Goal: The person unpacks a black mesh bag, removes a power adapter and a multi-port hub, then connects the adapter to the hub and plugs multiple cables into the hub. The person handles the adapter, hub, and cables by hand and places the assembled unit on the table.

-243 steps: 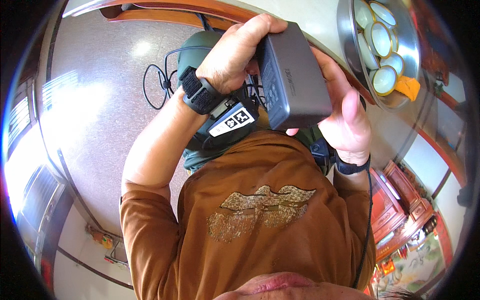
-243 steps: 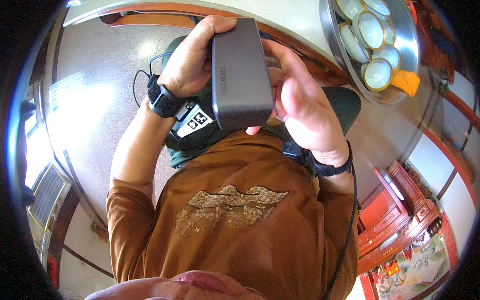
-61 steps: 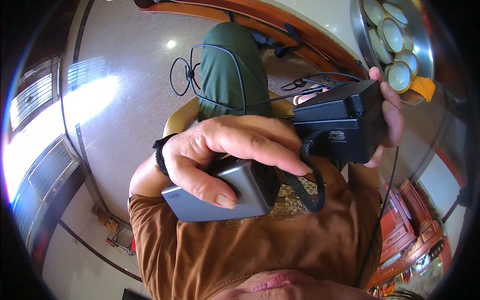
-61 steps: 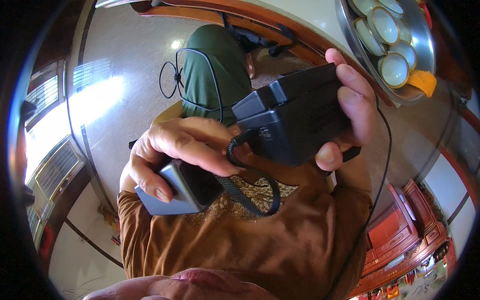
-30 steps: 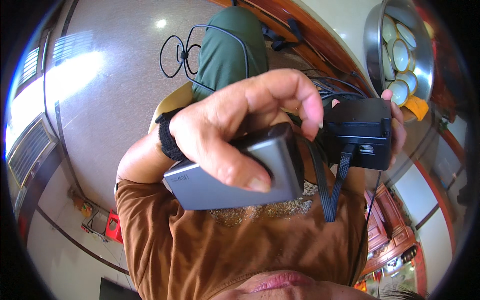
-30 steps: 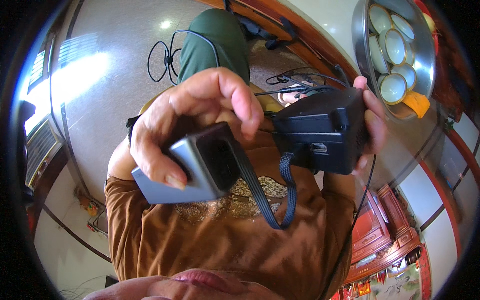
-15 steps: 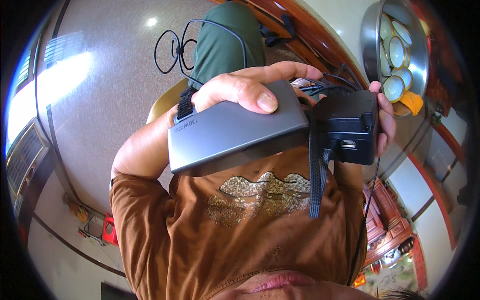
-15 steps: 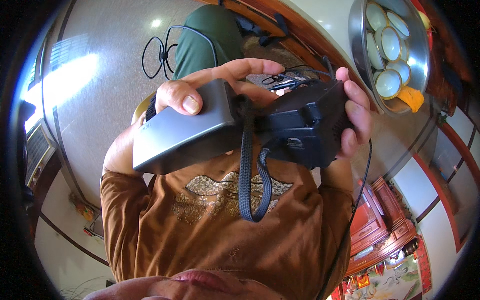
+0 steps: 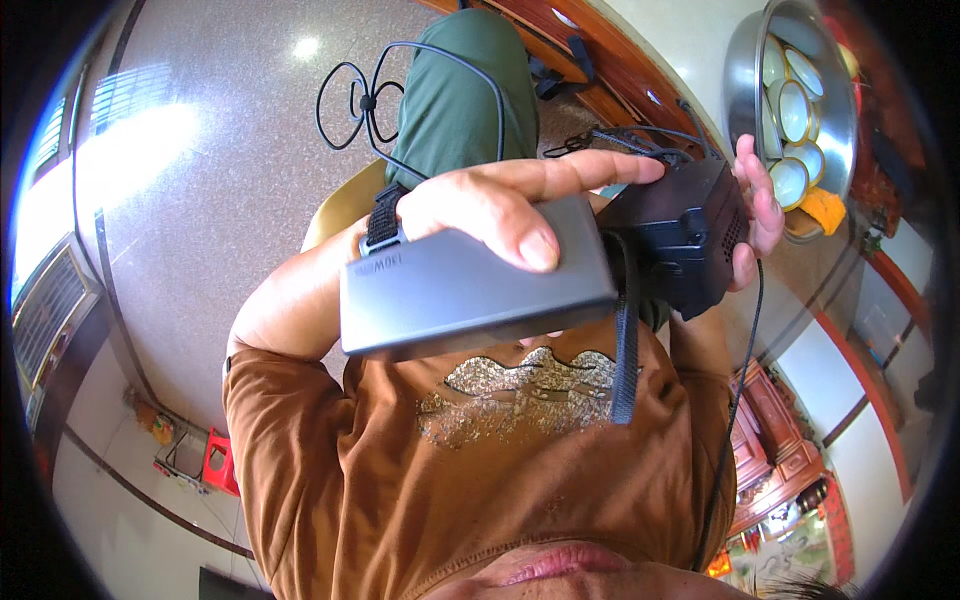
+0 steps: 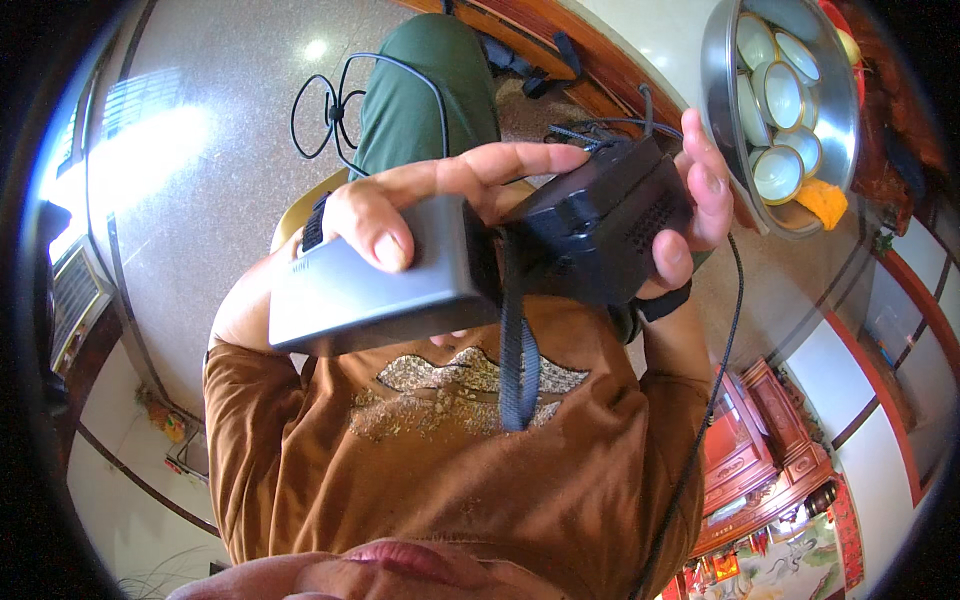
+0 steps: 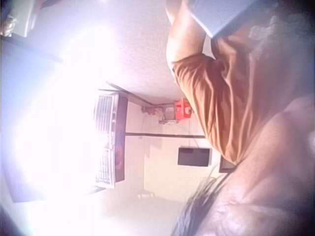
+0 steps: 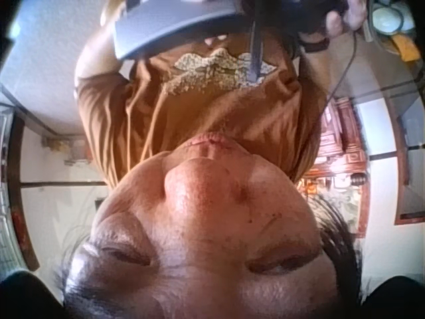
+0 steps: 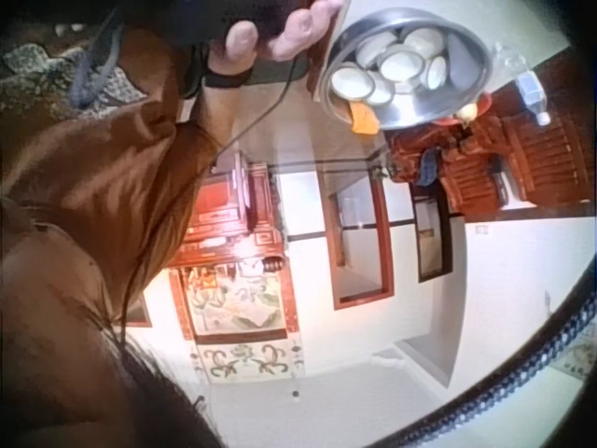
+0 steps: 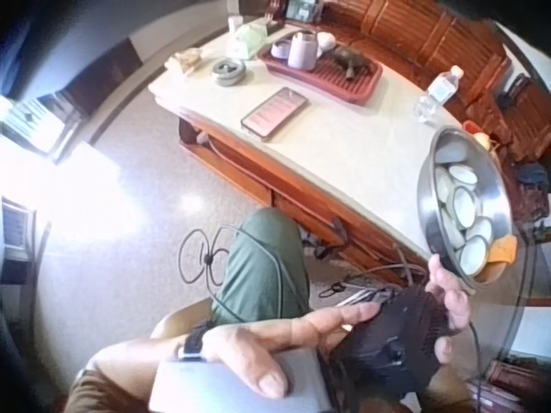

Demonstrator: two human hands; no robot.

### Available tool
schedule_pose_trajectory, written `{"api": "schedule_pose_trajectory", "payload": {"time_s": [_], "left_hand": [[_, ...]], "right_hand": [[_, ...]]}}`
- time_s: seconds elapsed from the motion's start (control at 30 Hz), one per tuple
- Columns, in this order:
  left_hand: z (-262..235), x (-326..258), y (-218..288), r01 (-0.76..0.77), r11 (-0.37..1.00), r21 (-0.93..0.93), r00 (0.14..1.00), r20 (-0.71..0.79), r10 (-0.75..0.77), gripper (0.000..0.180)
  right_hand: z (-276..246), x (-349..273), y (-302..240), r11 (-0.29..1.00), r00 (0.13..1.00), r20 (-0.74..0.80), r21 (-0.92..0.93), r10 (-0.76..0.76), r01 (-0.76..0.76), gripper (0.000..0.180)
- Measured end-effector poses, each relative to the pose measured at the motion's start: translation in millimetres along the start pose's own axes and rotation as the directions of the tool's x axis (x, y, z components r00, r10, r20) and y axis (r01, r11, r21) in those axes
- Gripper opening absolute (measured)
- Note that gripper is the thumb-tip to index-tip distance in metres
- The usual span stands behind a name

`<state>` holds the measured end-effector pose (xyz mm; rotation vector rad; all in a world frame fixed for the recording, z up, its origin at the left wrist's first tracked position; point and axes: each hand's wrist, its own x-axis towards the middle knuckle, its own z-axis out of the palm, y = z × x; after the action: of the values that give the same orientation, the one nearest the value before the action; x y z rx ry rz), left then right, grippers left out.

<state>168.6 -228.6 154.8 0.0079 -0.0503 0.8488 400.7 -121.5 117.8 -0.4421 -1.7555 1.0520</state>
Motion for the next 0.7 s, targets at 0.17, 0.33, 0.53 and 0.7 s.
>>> {"api": "schedule_pose_trajectory", "payload": {"time_s": [0.17, 0.33, 0.53, 0.7], "left_hand": [[0.3, -2.4, -3.3, -0.056, 0.983, 0.173, 0.995, -0.066, 0.068, 0.101], [-2.3, -9.1, 5.4, -0.074, 0.972, 0.221, 0.990, -0.102, 0.099, 0.094], [-2.2, -7.2, 9.9, -0.112, 0.953, 0.281, 0.981, -0.123, 0.151, 0.094], [2.0, 0.7, -1.0, -0.086, 0.887, 0.453, 0.963, -0.190, 0.191, 0.113]], "right_hand": [[1.2, -4.8, -5.4, 0.993, 0.997, -0.025, -0.098, 0.070, -0.072, 0.049], [2.5, 8.7, -14.4, 0.984, 0.975, 0.167, -0.127, 0.149, -0.128, 0.071], [17.7, 23.6, -38.8, 0.645, 0.866, 0.136, 0.614, 0.482, -0.455, 0.063], [19.8, 37.3, -60.3, 0.601, 0.658, 0.056, 0.356, 0.751, -0.716, 0.043]]}}
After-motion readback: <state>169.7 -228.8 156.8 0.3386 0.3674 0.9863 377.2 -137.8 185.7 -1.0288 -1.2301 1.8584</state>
